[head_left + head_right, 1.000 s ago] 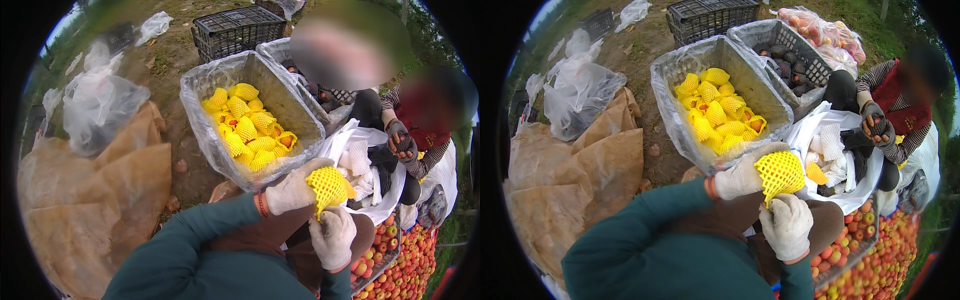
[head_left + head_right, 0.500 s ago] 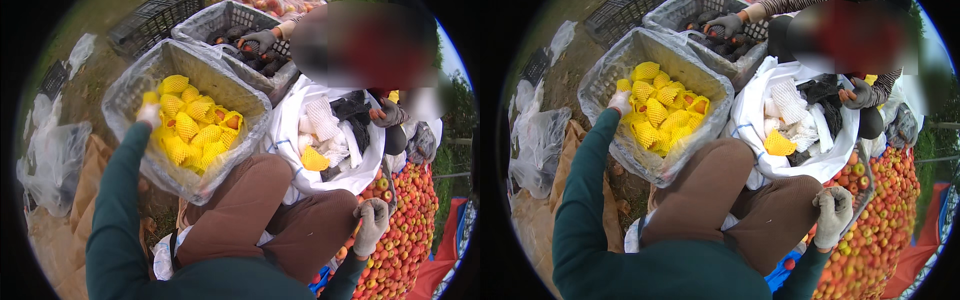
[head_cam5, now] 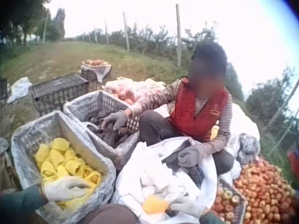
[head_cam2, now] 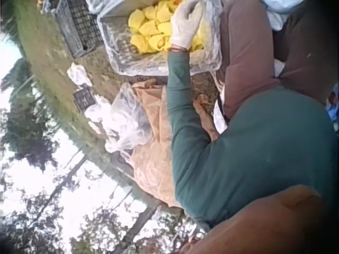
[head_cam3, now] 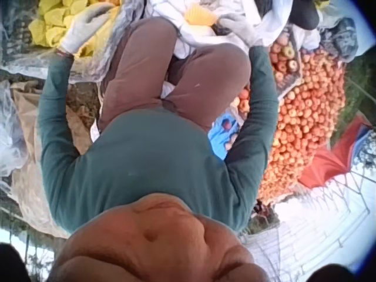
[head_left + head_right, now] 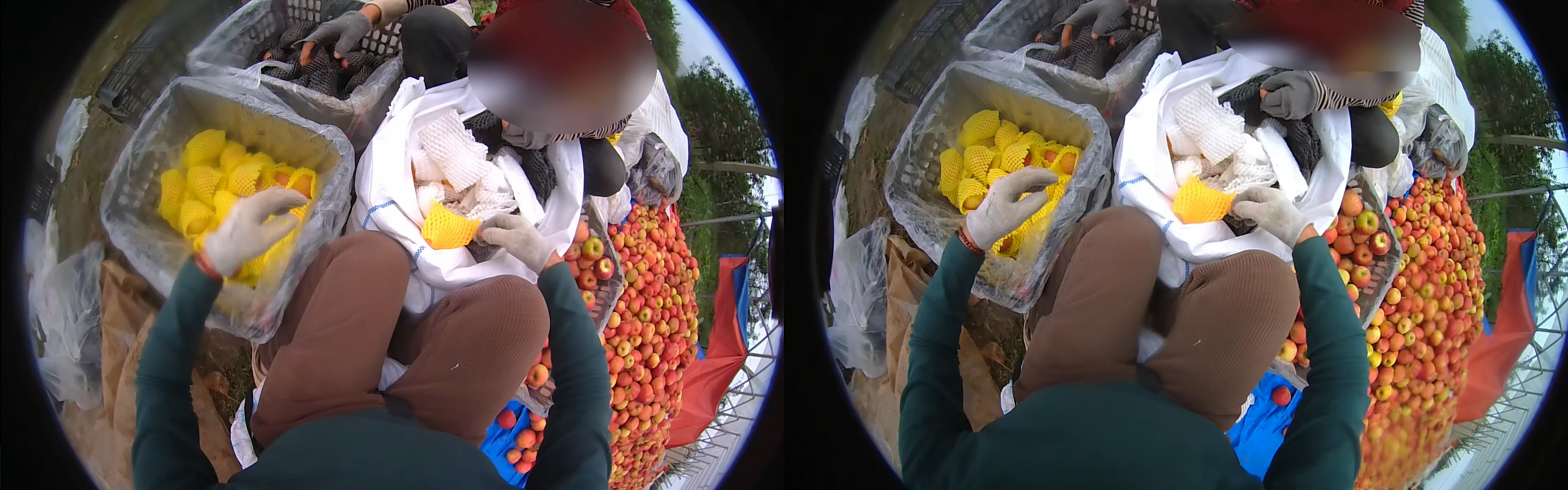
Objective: The person sits on the ground and repeatedly picks up apples, wraps each one in a yellow foam net, and places the wrapped apple into a nearby crate. Another person works alongside, performing similar actions.
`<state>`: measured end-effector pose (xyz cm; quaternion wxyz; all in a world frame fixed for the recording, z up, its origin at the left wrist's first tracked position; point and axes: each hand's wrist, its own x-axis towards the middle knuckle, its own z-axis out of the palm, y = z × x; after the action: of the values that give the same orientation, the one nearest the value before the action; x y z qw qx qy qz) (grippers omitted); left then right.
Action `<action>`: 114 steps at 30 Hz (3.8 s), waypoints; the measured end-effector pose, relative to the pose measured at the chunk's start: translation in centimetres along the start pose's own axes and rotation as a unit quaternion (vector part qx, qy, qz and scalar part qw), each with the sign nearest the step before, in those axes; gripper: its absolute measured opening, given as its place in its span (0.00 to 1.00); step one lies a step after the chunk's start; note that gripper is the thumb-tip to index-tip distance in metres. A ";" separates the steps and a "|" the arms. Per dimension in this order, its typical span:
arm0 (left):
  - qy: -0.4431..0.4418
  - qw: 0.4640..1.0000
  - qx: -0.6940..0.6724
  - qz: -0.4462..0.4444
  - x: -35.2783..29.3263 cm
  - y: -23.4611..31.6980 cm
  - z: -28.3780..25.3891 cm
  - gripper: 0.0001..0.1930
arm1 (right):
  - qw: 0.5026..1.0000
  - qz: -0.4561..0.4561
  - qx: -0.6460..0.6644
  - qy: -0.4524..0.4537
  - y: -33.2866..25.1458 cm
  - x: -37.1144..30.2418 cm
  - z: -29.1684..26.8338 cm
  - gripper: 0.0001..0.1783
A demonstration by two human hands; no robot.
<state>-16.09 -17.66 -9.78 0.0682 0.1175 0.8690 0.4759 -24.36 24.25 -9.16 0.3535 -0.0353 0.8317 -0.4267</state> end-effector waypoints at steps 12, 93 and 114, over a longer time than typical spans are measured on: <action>-0.228 0.928 -0.134 0.262 14.8 16.2 21.7 0.14 | 0.987 -0.066 -0.098 -0.104 4.7 -1.2 3.1 0.21; -0.399 0.810 -0.426 -0.058 -11.2 19.7 11.2 0.28 | 0.568 -0.077 0.809 -0.128 -5.3 -20.3 17.5 0.11; -0.281 0.738 -0.611 -0.060 -9.6 21.0 13.8 0.37 | 0.746 -0.231 0.625 0.025 -1.0 -22.9 16.7 0.12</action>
<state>-0.78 1.86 0.63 0.3946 0.1268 0.3380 0.8450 2.84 20.37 -2.10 0.1664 0.0128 0.3541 -0.9202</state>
